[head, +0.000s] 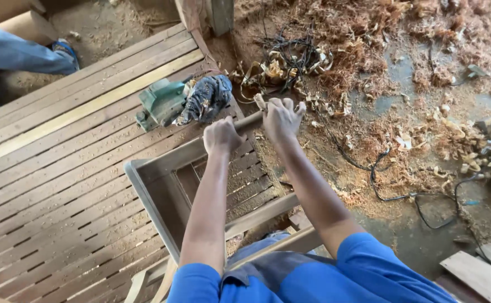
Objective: The person sands the top rail of a wooden chair frame using a small piece of sandpaper. They rub the sandpaper back and forth along the curved and grooved surfaces of the rail, then flip the chair frame over to continue sanding the underside.
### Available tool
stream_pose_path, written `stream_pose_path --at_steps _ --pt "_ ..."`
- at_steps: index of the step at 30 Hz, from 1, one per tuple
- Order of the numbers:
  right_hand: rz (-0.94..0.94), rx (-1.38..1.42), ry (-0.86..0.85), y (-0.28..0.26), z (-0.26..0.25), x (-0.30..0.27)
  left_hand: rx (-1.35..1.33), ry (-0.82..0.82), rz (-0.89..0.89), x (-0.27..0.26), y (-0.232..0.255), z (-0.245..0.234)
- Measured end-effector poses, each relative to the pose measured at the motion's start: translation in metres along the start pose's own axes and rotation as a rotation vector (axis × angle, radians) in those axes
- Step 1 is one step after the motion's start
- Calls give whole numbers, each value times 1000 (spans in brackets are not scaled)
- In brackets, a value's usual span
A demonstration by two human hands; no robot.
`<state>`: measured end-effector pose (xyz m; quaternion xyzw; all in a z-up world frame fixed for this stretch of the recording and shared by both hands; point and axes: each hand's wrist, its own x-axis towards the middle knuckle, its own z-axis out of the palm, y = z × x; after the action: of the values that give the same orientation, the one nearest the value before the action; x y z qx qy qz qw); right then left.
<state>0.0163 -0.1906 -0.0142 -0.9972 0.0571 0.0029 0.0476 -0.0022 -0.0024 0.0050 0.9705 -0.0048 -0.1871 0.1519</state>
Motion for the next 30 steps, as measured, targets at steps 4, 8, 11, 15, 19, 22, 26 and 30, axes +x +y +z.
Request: stream_pose_path --at_steps 4,8,11,15,19,22,26,30 --pt "19 -86 -64 -12 7 32 19 24 -2 -9 5 -6" --pt "-76 -173 -153 -35 -71 7 53 56 18 -10 9 -17" --pt "-125 -182 -31 -42 -92 -6 47 44 13 -9 7 -18" --pt "-92 -89 -95 -28 -48 17 43 97 25 -11 9 -7" --pt "-26 -53 -193 -10 -49 3 45 115 41 -18 14 -18" --pt "-1 -24 -143 -13 -69 -5 70 129 26 -20 14 -18" --pt "4 28 -88 -18 -62 6 68 138 25 -23 16 -24" --pt "-33 -40 25 -6 -59 -20 123 159 27 -26 14 -19"
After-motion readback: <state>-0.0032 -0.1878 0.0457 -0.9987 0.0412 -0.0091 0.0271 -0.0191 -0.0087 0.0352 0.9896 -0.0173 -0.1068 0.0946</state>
